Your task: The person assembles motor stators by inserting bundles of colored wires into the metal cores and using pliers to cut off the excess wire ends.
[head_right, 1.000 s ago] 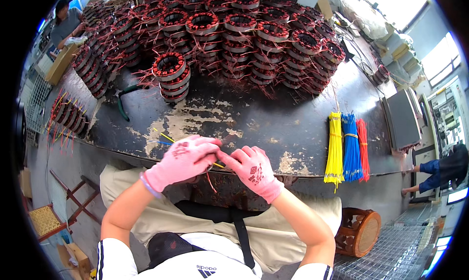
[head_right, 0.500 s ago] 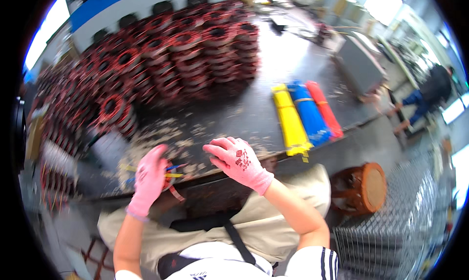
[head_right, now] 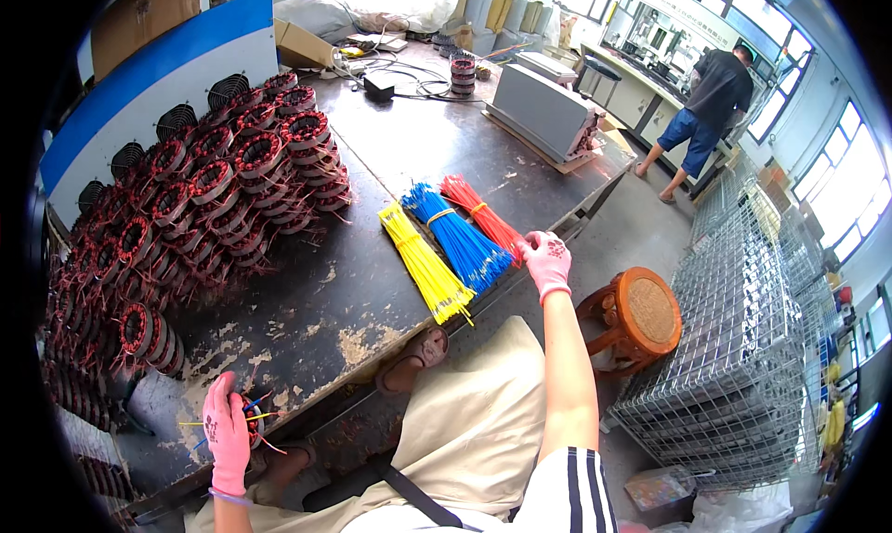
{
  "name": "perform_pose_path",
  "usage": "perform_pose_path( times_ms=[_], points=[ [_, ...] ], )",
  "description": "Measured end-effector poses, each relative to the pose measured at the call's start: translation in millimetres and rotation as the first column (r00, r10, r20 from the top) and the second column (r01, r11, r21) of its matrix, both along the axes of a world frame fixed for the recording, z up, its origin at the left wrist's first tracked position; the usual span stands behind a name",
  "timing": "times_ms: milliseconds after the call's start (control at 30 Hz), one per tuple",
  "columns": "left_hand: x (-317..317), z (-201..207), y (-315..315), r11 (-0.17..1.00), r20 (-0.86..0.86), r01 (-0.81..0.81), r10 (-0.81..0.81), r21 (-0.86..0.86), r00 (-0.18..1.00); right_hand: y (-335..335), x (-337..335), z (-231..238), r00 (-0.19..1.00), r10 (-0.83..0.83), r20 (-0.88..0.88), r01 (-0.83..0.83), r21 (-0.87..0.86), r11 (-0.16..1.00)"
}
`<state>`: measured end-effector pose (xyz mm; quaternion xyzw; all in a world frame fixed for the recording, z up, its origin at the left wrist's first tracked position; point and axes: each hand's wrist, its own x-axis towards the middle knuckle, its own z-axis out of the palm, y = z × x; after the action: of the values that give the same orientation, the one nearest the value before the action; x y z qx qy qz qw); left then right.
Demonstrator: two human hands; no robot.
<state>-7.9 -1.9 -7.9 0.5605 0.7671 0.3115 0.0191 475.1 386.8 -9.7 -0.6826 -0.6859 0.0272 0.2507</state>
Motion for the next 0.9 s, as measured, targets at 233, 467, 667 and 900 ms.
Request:
perform_pose_path(
  times_ms=[233, 467, 667, 900],
  points=[
    [-3.1, -2.6, -3.4, 1.0, -0.008, -0.009, 0.009, -0.009, 1.0, -17.7, -0.2, 10.7, 0.99, 0.009, 0.139, -0.029, 0.14, 0.99],
    [2.8, 8.9, -2.6, 1.0, -0.055, -0.007, 0.008, 0.019, 0.998, -111.2, 15.8, 71.9, 0.976, -0.105, 0.193, 0.086, 0.107, 0.991],
    [70.8, 95.4, 23.6, 0.825, -0.471, 0.368, -0.143, 0.429, 0.87, -218.1, -110.0, 148.5, 0.847, 0.471, -0.246, -0.485, 0.006, 0.875],
    [70.6, 136.2, 11.1, 0.847, -0.598, 0.433, -0.183, 0.307, 0.78, -250.6, -219.8, 154.0, 0.262, 0.918, -0.297, -0.953, 0.068, 0.294]
  ],
)
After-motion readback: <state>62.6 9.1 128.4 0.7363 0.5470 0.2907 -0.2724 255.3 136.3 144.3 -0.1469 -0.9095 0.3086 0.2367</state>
